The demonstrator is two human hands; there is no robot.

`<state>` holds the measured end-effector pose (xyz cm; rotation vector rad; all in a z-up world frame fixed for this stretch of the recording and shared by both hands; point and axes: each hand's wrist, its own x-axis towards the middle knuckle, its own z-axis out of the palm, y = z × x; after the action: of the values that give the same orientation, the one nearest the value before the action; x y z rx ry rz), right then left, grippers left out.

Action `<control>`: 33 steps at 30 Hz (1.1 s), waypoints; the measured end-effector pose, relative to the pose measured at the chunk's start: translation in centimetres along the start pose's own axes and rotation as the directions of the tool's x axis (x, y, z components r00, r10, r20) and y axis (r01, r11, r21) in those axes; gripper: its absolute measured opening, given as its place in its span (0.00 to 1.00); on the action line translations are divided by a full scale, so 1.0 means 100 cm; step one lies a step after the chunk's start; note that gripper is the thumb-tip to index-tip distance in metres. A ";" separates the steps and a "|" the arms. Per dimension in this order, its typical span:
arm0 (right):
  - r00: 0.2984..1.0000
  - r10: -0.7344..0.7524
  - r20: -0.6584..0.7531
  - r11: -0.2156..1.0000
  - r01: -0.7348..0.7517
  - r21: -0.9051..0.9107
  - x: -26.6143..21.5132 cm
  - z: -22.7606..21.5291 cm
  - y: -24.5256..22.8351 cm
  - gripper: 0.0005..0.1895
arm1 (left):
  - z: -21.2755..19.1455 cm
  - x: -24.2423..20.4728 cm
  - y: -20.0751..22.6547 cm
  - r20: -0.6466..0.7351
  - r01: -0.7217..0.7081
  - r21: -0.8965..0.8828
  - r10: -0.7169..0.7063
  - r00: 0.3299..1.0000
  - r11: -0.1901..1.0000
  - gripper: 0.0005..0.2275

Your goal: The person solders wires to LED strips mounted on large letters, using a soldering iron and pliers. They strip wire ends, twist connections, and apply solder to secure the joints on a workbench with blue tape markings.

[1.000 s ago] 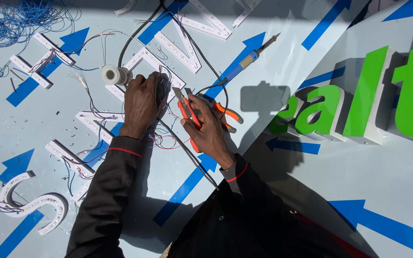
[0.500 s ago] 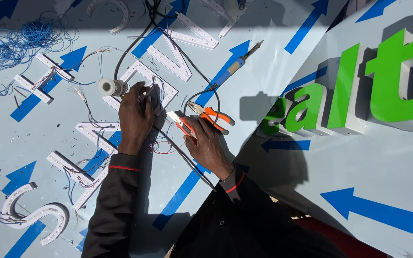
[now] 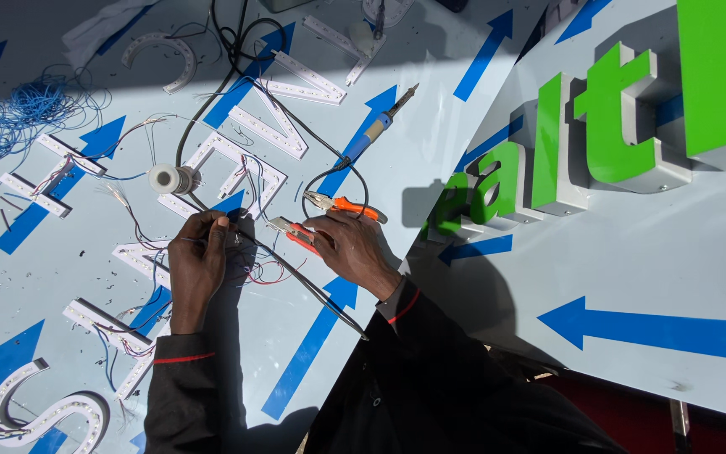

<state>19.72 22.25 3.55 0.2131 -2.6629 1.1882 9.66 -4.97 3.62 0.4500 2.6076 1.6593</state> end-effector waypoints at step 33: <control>0.941 0.319 0.110 0.895 -0.261 -0.362 -0.024 -0.040 0.050 0.27 | 0.002 -0.139 0.015 -0.141 0.048 0.050 -0.040 0.989 0.998 0.13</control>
<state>21.45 28.65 1.91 -0.1602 -3.0767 0.7776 23.34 -7.66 2.94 0.2846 2.7448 1.6696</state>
